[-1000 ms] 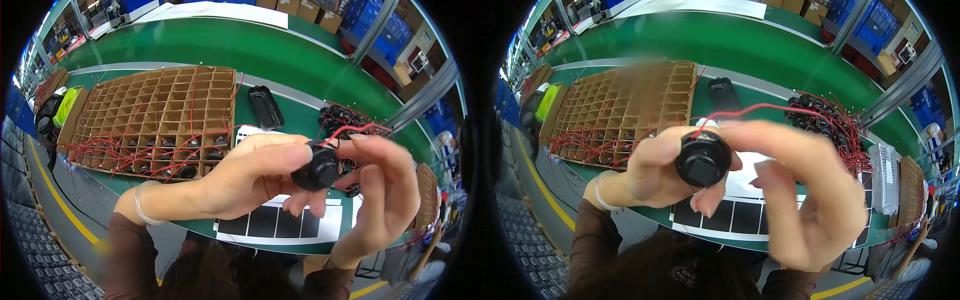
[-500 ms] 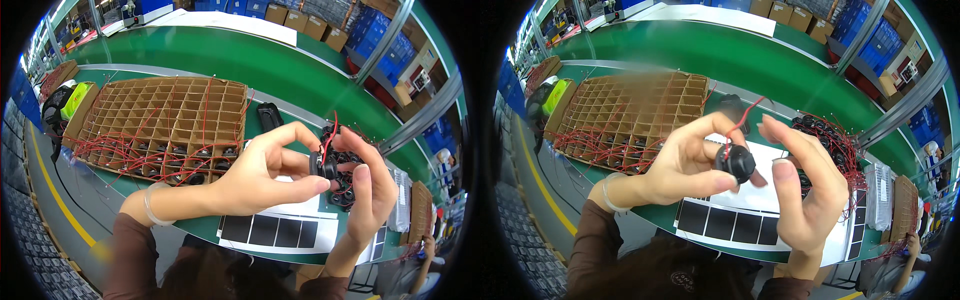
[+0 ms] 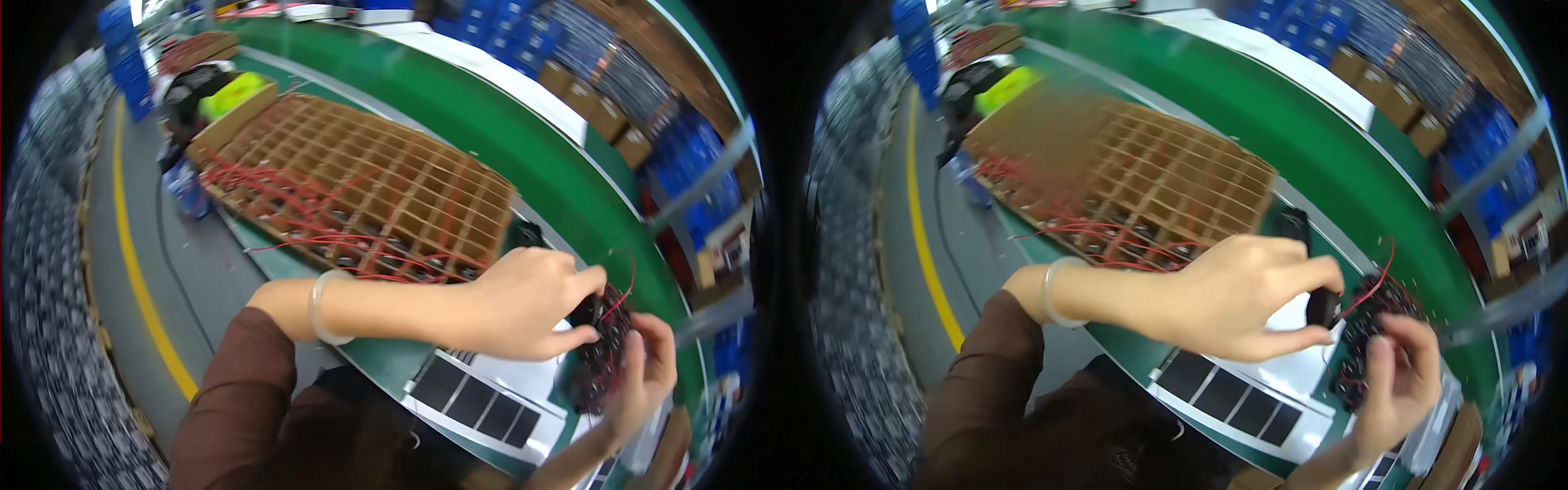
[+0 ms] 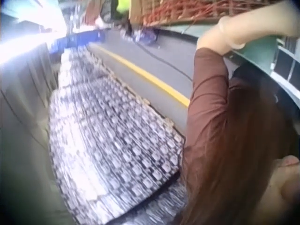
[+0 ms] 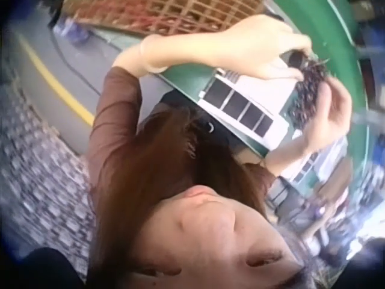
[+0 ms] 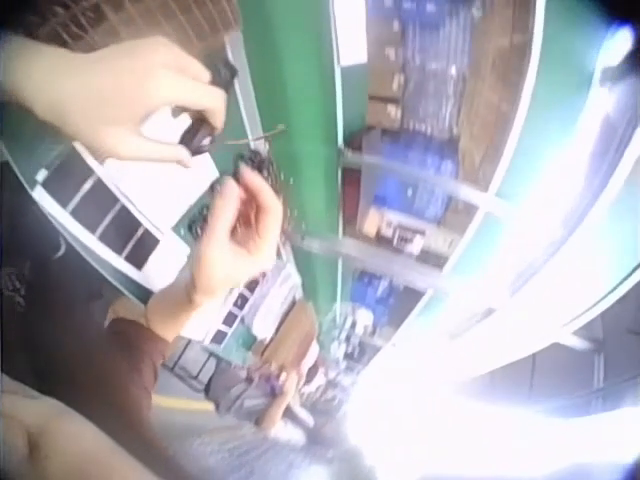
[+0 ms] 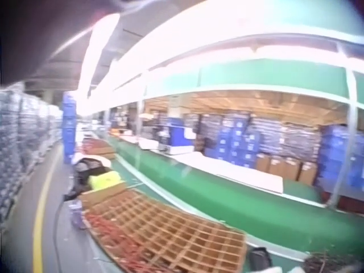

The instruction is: Assembling speaker drivers by wrapping wires and organizing them into a grid container.

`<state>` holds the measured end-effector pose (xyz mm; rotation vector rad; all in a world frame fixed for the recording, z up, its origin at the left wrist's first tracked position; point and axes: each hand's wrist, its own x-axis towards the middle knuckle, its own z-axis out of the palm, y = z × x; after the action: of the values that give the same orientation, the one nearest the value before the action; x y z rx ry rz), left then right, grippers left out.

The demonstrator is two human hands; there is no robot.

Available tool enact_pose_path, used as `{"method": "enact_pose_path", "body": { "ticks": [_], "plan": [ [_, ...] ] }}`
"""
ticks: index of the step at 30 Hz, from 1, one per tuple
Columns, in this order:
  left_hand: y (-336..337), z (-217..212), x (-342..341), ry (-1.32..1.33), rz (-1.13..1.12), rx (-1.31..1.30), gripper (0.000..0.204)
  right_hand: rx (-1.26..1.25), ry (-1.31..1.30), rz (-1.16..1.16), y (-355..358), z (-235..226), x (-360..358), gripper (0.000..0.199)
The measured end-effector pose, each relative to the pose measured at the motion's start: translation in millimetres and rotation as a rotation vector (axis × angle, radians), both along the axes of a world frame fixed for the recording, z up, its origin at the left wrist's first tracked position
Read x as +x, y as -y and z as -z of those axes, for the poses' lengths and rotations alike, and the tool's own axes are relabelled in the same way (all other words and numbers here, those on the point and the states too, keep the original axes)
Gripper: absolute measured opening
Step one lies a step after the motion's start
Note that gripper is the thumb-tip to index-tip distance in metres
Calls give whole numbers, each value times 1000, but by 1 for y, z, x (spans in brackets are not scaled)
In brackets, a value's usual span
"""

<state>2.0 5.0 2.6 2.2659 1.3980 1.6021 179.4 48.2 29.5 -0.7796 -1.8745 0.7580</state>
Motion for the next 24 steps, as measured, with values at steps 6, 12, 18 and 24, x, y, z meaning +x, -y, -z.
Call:
{"method": "enact_pose_path", "body": {
  "ticks": [6, 12, 18, 24],
  "plan": [
    [3, -8, -146, -32, -654, 7, 33, -23, 74, -50, -13, 8, 2, 16],
    [39, 6, -320, 76, -1213, 215, 45, -52, 109, -59, -23, 14, -2, 13],
    [55, 23, -357, -171, -1311, 175, 37, -49, 224, -75, -22, 18, -10, 13],
    [51, 68, -379, -265, -1243, -339, 41, -79, 271, -104, -25, 24, -19, 11]
  ]
}}
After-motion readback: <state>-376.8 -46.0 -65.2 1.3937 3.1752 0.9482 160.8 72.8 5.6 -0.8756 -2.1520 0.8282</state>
